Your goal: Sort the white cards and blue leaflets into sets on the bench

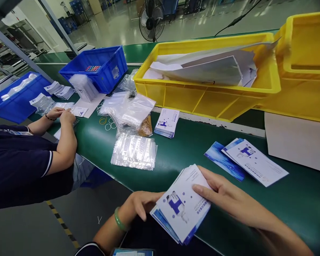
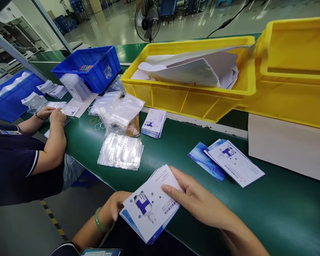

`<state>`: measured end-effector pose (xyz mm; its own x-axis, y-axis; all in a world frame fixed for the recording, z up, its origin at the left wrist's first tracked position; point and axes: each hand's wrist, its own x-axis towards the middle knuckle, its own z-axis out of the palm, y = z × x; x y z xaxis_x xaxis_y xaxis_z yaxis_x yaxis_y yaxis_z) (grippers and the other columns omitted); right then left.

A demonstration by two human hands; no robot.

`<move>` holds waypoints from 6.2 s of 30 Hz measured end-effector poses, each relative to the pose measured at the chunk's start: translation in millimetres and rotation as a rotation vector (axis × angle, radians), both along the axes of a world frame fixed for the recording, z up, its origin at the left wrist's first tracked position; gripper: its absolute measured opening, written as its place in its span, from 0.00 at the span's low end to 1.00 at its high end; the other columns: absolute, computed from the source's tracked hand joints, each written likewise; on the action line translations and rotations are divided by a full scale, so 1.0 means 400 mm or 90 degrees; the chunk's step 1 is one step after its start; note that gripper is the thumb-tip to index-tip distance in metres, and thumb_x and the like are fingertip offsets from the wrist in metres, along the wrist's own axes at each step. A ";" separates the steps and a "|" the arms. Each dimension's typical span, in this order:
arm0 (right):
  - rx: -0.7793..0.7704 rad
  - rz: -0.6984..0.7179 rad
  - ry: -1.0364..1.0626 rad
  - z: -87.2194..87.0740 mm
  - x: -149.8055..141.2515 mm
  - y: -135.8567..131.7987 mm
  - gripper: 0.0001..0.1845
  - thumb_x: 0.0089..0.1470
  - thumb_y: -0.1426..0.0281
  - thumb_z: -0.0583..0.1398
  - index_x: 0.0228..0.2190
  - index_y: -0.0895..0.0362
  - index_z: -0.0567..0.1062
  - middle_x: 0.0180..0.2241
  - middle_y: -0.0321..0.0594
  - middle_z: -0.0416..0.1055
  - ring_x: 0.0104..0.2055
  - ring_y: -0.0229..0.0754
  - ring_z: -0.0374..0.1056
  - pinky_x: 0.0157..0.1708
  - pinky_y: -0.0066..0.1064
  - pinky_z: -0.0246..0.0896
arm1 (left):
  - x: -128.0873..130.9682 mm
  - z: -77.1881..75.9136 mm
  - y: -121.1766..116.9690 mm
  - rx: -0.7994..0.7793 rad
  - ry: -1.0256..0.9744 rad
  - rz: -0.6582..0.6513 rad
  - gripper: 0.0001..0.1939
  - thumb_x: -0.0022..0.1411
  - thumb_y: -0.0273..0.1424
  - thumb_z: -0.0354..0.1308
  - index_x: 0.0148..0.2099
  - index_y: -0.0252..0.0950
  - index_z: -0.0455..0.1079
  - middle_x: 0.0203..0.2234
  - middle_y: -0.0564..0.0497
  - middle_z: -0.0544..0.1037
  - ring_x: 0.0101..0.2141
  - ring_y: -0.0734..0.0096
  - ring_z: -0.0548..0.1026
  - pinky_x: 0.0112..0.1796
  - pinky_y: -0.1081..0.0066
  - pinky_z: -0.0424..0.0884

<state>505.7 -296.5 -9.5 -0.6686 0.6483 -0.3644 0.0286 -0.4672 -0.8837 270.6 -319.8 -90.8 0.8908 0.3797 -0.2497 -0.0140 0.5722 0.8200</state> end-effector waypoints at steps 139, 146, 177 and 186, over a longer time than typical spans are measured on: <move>0.288 -0.311 -0.241 -0.154 -0.074 -0.058 0.16 0.60 0.58 0.55 0.44 0.51 0.76 0.40 0.44 0.78 0.41 0.49 0.75 0.37 0.37 0.74 | -0.031 0.025 -0.027 -0.341 -0.038 0.512 0.21 0.55 0.31 0.64 0.48 0.21 0.73 0.36 0.35 0.82 0.41 0.47 0.79 0.48 0.54 0.68; 0.089 -0.389 -0.093 -0.112 -0.060 -0.020 0.19 0.57 0.53 0.59 0.44 0.52 0.72 0.39 0.44 0.76 0.38 0.47 0.74 0.32 0.33 0.72 | -0.025 0.056 -0.013 -0.357 -0.144 0.469 0.23 0.58 0.40 0.59 0.48 0.26 0.75 0.40 0.37 0.81 0.46 0.49 0.77 0.51 0.56 0.66; 0.286 -0.294 -0.259 -0.142 -0.114 -0.018 0.18 0.57 0.53 0.57 0.41 0.52 0.74 0.34 0.44 0.75 0.33 0.45 0.73 0.21 0.27 0.70 | -0.026 0.046 0.007 -0.272 0.047 0.615 0.24 0.51 0.37 0.69 0.47 0.27 0.74 0.35 0.39 0.82 0.40 0.47 0.80 0.45 0.54 0.73; 0.331 -0.352 -0.405 -0.159 -0.020 0.013 0.28 0.57 0.49 0.56 0.49 0.57 0.70 0.40 0.53 0.75 0.41 0.57 0.74 0.34 0.46 0.74 | -0.073 0.076 0.038 -0.343 -0.095 0.616 0.25 0.61 0.42 0.56 0.52 0.27 0.73 0.47 0.38 0.79 0.45 0.54 0.78 0.46 0.62 0.72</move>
